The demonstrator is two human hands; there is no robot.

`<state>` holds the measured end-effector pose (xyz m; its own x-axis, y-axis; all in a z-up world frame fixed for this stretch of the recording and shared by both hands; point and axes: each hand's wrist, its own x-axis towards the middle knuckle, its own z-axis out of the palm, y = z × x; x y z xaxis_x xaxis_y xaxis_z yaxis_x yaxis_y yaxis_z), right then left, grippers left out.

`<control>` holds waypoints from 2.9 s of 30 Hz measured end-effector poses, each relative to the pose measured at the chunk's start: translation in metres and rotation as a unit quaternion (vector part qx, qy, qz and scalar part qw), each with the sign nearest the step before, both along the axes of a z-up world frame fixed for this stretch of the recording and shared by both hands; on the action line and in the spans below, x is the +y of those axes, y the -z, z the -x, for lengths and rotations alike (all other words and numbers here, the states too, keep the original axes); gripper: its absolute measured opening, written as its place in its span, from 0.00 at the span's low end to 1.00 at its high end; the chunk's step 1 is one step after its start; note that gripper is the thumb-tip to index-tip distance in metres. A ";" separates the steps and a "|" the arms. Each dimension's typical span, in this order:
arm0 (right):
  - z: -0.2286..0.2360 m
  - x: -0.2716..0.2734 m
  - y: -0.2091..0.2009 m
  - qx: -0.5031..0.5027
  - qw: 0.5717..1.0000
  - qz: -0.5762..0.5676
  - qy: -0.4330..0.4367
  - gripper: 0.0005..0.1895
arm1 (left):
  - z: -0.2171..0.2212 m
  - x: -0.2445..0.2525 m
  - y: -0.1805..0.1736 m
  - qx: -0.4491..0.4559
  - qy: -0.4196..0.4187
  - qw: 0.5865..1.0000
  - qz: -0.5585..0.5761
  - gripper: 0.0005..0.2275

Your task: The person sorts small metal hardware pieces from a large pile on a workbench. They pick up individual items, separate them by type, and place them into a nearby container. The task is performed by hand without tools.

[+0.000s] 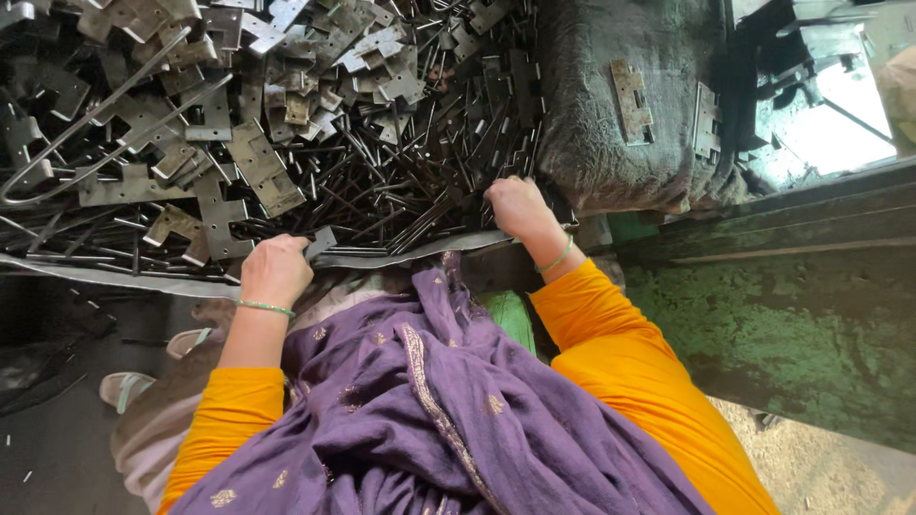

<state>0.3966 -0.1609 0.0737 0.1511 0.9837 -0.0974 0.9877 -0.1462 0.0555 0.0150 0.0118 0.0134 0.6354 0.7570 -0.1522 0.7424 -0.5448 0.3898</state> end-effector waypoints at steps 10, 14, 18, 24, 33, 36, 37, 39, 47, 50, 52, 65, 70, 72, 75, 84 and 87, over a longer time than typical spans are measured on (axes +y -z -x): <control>-0.002 -0.004 -0.070 0.428 0.875 -0.227 0.007 0.09 | -0.005 0.010 0.011 0.033 0.039 0.996 -0.067 0.11; 0.007 0.011 -0.071 0.648 0.692 -0.275 0.158 0.04 | -0.013 0.022 0.012 0.107 0.046 0.993 -0.020 0.11; 0.001 0.023 -0.030 0.822 0.428 -0.302 0.225 0.03 | -0.005 0.018 0.000 0.079 0.058 0.995 -0.016 0.12; 0.002 0.033 0.044 0.902 0.241 -0.096 0.345 0.16 | 0.017 0.008 -0.021 -0.199 -0.033 0.975 -0.089 0.08; 0.074 0.043 -0.035 0.486 0.837 -0.253 -0.015 0.11 | 0.019 0.030 -0.005 -0.804 -0.267 0.421 0.324 0.07; 0.085 0.046 -0.067 0.232 0.913 -0.316 -0.110 0.09 | 0.031 0.045 -0.004 -0.826 -0.306 0.214 0.423 0.03; 0.087 0.047 -0.072 0.214 0.910 -0.330 -0.132 0.12 | 0.034 0.048 -0.007 -0.815 -0.321 0.191 0.443 0.04; 0.086 0.049 -0.079 0.178 0.900 -0.358 -0.173 0.18 | 0.028 0.037 -0.012 -0.785 -0.266 0.292 0.477 0.06; 0.146 0.046 -0.056 0.231 0.869 -0.185 -0.397 0.28 | -0.044 -0.050 -0.030 -0.693 -0.138 0.198 0.679 0.23; 0.175 0.043 -0.054 0.329 0.862 -0.159 -0.351 0.29 | -0.047 -0.054 -0.035 -0.698 -0.233 0.227 0.637 0.25; 0.184 0.043 -0.053 0.409 0.854 -0.128 -0.296 0.31 | -0.049 -0.057 -0.041 -0.682 -0.247 0.329 0.605 0.21; -0.013 0.036 -0.050 0.797 0.489 -0.330 0.128 0.16 | 0.034 0.034 0.009 -0.170 -0.184 0.933 -0.257 0.39; -0.159 0.010 -0.021 0.037 0.861 -0.473 0.185 0.26 | 0.059 0.045 0.038 -0.117 -0.255 0.950 -0.137 0.32; -0.183 -0.005 -0.010 -0.072 0.886 -0.423 0.173 0.28 | 0.051 0.043 0.040 -0.104 -0.271 0.947 -0.137 0.28; -0.180 -0.015 -0.011 -0.106 0.912 -0.356 0.177 0.29 | 0.040 0.047 0.038 -0.111 -0.289 0.939 -0.150 0.26; -0.018 0.067 -0.019 -0.029 0.974 -0.208 0.081 0.24 | 0.030 0.061 0.053 -0.237 -0.310 0.919 -0.050 0.18; -0.003 0.078 -0.004 -0.070 0.980 -0.074 0.172 0.31 | 0.040 0.064 0.055 -0.280 -0.308 0.909 -0.012 0.15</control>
<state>0.3993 -0.0825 0.0774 0.4782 0.8739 0.0870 0.8628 -0.4860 0.1394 -0.0245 0.0761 -0.0420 0.0626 0.9944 0.0854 0.5974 -0.1059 0.7949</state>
